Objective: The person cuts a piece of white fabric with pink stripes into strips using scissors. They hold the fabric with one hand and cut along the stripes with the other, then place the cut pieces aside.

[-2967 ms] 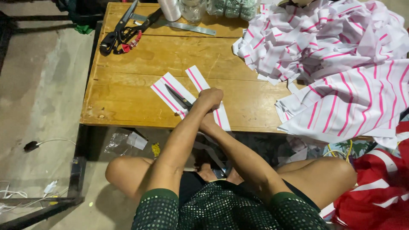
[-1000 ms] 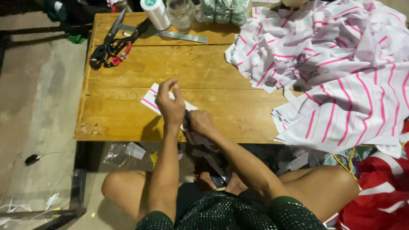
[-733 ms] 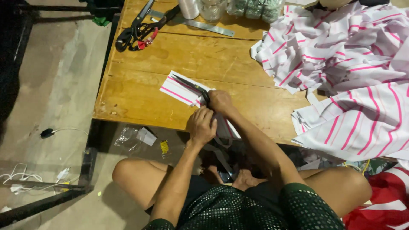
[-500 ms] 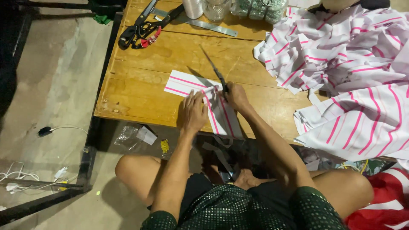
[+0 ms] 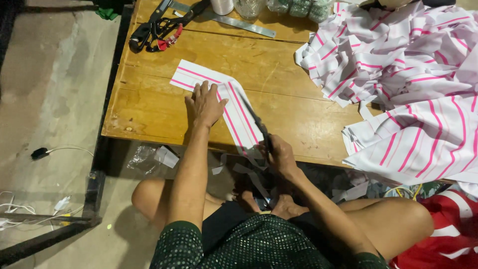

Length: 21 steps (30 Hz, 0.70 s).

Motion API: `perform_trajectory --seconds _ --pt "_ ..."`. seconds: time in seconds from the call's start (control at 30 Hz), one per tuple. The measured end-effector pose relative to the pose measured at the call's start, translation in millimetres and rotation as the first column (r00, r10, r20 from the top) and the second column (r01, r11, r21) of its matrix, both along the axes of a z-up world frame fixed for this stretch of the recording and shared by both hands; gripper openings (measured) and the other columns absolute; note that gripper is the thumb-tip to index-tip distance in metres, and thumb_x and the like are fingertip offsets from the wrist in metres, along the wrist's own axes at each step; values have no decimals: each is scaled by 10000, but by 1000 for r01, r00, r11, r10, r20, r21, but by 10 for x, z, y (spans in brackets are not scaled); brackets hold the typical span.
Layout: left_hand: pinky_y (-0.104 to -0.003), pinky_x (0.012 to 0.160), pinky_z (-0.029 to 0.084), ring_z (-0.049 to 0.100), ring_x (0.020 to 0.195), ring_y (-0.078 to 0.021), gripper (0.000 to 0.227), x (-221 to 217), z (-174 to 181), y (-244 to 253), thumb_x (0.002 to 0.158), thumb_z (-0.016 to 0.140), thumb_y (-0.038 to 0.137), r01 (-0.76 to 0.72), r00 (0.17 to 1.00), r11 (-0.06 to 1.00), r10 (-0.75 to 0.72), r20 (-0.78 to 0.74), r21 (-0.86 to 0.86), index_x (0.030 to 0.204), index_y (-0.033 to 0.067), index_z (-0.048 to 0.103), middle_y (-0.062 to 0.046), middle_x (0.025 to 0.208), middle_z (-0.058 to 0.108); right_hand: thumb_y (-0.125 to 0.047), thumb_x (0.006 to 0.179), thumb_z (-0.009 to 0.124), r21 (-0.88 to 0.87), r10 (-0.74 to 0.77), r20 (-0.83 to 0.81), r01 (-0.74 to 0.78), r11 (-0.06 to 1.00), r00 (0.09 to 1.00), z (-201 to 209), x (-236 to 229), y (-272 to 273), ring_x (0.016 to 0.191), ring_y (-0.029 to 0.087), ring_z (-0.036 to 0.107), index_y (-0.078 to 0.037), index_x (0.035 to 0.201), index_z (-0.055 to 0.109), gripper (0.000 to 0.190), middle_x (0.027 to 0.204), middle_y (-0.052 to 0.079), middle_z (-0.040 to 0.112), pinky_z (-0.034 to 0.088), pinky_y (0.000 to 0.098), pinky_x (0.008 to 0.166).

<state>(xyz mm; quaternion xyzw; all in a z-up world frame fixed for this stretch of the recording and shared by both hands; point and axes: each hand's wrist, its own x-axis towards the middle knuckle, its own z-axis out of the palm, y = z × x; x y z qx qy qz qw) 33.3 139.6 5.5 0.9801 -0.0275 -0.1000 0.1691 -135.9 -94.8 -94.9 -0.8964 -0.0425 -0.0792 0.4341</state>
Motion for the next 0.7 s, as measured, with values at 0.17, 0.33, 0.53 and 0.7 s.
perform_trajectory --seconds 0.17,0.33,0.53,0.7 --pt "-738 1163 208 360 1468 -307 516 113 -233 291 959 674 434 -40 994 994 50 99 -102 1373 185 493 -90 1523 424 -286 871 723 -265 133 49 -116 957 990 -194 272 -2 807 329 719 -165 1081 624 261 913 78 673 604 455 676" --pt "-711 1184 187 288 1531 -309 515 126 -230 673 1055 519 338 -52 982 995 67 177 -86 1505 111 416 -161 1613 363 -154 814 724 -399 199 295 -69 914 934 -164 495 -264 696 331 704 -170 1103 617 309 897 43 631 593 444 629" --pt "-676 1208 137 193 1570 -303 580 252 -222 718 1084 400 413 -158 973 986 146 177 56 1560 84 358 -158 1669 295 -217 820 775 -151 -78 374 144 978 924 308 510 -93 679 239 691 -235 980 666 195 778 -47 595 580 357 621" --pt "-673 1158 121 164 1572 -342 658 184 -156 645 1053 421 494 -213 958 967 178 223 143 1583 111 351 -190 1675 269 -251 846 826 -199 -71 471 184 963 880 76 598 -197 710 251 688 -161 962 679 208 757 31 604 571 346 649"
